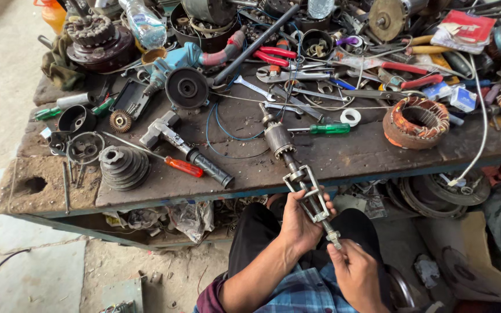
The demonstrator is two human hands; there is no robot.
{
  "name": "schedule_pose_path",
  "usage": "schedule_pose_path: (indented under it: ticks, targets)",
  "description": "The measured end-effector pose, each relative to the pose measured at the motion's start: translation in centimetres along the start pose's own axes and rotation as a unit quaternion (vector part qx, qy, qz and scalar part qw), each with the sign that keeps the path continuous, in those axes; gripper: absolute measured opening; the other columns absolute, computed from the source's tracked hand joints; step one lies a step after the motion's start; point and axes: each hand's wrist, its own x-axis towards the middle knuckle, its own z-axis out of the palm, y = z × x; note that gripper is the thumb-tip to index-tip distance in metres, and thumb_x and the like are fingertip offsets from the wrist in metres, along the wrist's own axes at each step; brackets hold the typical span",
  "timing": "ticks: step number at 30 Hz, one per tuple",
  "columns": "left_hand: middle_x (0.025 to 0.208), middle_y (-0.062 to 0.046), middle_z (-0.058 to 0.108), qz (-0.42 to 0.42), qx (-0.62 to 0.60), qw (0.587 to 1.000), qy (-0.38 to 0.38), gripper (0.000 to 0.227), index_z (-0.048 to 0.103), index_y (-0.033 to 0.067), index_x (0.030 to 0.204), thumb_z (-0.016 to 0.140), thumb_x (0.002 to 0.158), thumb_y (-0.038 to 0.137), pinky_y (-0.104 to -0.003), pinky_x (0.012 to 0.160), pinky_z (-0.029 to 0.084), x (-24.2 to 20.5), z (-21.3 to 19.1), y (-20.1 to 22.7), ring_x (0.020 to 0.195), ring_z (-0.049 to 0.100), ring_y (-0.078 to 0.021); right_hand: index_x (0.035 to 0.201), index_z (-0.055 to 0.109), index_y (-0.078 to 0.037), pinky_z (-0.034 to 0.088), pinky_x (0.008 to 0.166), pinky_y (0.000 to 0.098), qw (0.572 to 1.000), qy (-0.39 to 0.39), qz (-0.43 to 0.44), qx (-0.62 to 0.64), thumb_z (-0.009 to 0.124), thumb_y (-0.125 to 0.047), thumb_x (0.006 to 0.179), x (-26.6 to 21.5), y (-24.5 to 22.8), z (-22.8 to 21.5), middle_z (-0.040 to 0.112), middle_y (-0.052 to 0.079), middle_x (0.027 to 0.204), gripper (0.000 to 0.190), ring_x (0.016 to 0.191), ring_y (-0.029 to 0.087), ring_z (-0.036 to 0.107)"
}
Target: The person uses a bearing puller tool to work on a cylindrical motor component on a cluttered workbench. They repeatedly tighten and loosen the puller, repositioning the tool and the part while other tools and motor parts remain on the table.
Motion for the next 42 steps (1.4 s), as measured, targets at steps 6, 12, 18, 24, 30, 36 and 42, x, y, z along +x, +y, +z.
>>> schedule_pose_path:
  ticks: [6, 12, 18, 24, 30, 36, 42]
  targets:
    - [0.099, -0.010, 0.069, -0.002, 0.039, 0.999, 0.028, 0.040, 0.063, 0.0050, 0.118, 0.053, 0.097, 0.037, -0.039, 0.091, 0.056, -0.8, 0.0, 0.6, 0.091, 0.068, -0.0229, 0.078, 0.075, 0.002, 0.058, 0.055, 0.0304, 0.964, -0.048, 0.091, 0.247, 0.063, -0.031, 0.095, 0.4, 0.5, 0.9, 0.073, 0.010, 0.067, 0.040, 0.057, 0.017, 0.073]
    - [0.101, -0.011, 0.070, 0.011, 0.055, 0.998, 0.022, 0.040, 0.063, 0.0050, 0.120, 0.054, 0.097, 0.037, -0.041, 0.092, 0.057, 0.2, -0.6, -0.3, 0.092, 0.069, -0.0238, 0.097, 0.060, 0.004, 0.060, 0.063, 0.0285, 0.955, 0.030, 0.052, 0.292, 0.071, -0.020, 0.090, 0.7, 1.4, -0.1, 0.073, 0.011, 0.078, 0.027, 0.072, 0.016, 0.072]
    - [0.102, -0.012, 0.070, 0.005, 0.036, 0.999, 0.008, 0.041, 0.063, 0.0042, 0.120, 0.055, 0.095, 0.036, -0.041, 0.091, 0.056, 1.4, -0.6, -0.7, 0.092, 0.069, -0.0250, 0.100, 0.060, 0.003, 0.058, 0.060, 0.0362, 0.840, -0.069, 0.191, 0.503, 0.050, -0.033, 0.102, 2.2, 3.7, 0.8, 0.072, 0.018, 0.079, 0.037, 0.069, 0.026, 0.074]
    - [0.103, -0.012, 0.069, 0.011, 0.015, 1.000, -0.025, 0.040, 0.063, 0.0022, 0.120, 0.054, 0.097, 0.034, -0.040, 0.093, 0.056, 1.6, -0.3, -1.3, 0.094, 0.068, -0.0251, 0.102, 0.056, 0.003, 0.053, 0.051, 0.0320, 0.684, -0.175, 0.252, 0.662, 0.041, -0.055, 0.112, 2.7, 5.7, 1.3, 0.069, 0.015, 0.075, 0.060, 0.059, 0.022, 0.066]
    - [0.103, -0.012, 0.069, 0.012, 0.004, 0.999, -0.037, 0.039, 0.062, 0.0020, 0.119, 0.052, 0.098, 0.033, -0.041, 0.095, 0.056, 2.0, -0.2, -1.4, 0.096, 0.069, -0.0254, 0.137, 0.037, 0.005, 0.063, 0.075, 0.0400, 0.923, 0.126, -0.050, 0.360, 0.058, -0.028, 0.104, 0.7, 1.8, 1.6, 0.052, 0.022, 0.129, 0.051, 0.099, 0.025, 0.064]
    - [0.105, -0.013, 0.069, 0.009, 0.003, 1.000, -0.029, 0.040, 0.063, 0.0019, 0.119, 0.051, 0.099, 0.034, -0.041, 0.095, 0.056, 1.9, 0.1, -1.2, 0.096, 0.069, -0.0255, 0.133, 0.049, 0.008, 0.059, 0.080, 0.0459, 0.958, 0.207, -0.193, -0.038, 0.073, -0.033, 0.083, 1.2, -0.8, -1.0, 0.053, 0.033, 0.132, 0.069, 0.102, 0.038, 0.065]
    - [0.106, -0.012, 0.069, 0.016, -0.002, 1.000, -0.026, 0.040, 0.062, 0.0017, 0.119, 0.052, 0.098, 0.034, -0.041, 0.096, 0.055, 2.0, 0.0, -1.7, 0.099, 0.069, -0.0258, 0.093, 0.067, 0.014, 0.060, 0.053, 0.0412, 0.801, -0.169, 0.204, 0.537, 0.034, -0.062, 0.103, 3.2, 2.4, 0.7, 0.076, 0.027, 0.072, 0.084, 0.060, 0.037, 0.074]
